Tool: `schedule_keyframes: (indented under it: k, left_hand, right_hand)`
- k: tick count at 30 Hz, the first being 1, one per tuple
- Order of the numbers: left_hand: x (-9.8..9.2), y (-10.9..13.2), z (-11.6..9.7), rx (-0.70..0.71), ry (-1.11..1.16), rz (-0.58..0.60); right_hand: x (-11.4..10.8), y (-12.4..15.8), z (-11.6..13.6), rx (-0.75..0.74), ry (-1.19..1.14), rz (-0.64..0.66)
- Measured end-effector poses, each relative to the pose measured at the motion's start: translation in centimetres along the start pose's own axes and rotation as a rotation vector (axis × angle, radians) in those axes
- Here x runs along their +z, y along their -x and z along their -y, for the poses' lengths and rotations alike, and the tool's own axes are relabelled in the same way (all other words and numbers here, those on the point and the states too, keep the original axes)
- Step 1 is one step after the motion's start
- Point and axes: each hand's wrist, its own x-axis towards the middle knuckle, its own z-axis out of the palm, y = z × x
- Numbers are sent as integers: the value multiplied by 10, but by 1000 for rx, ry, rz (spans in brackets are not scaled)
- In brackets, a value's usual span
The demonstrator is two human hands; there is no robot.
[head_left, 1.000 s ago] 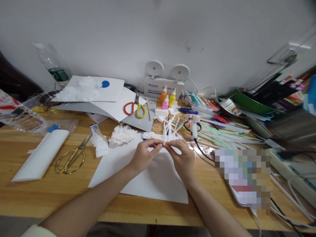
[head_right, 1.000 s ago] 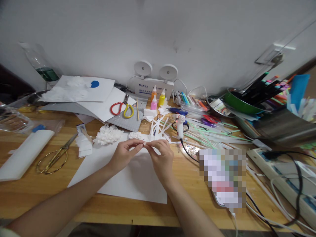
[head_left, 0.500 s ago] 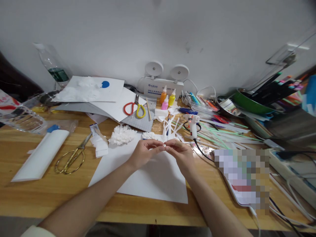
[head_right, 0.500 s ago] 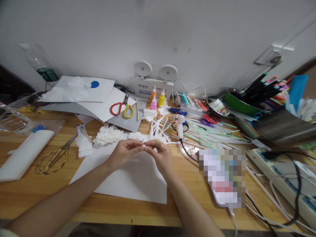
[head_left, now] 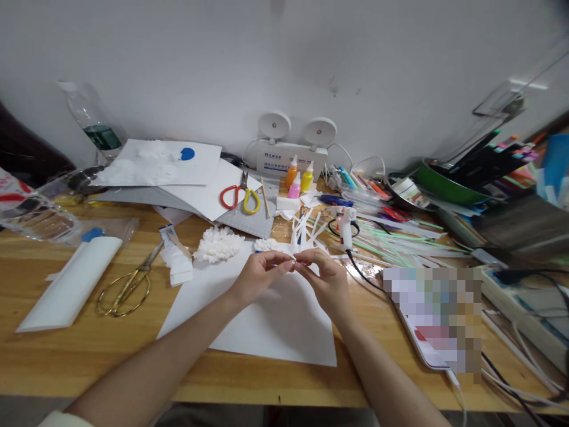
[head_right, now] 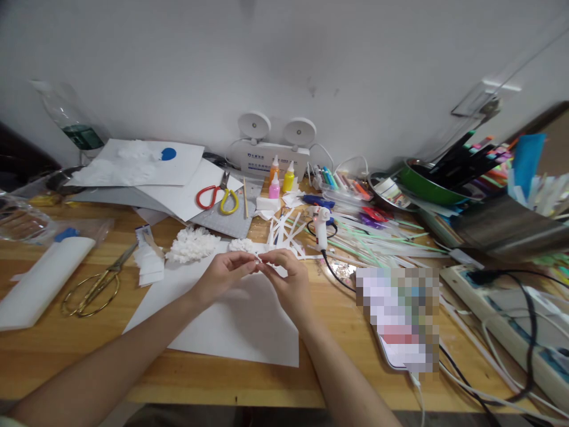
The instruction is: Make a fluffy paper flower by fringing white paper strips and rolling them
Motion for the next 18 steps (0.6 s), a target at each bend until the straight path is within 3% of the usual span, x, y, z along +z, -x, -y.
schedule_keyframes:
  k: [7,14,18]
  left_hand:
    - [2,-1,-2,-97,149,13]
    - [2,0,-2,-188,224,47]
    - [2,1,-4,-156,156,36]
  right_hand:
    - [-2,0,2,-170,144,12]
    - [0,-1,1,-237,195,-34]
    - [-2,-2,3,-223,176,-8]
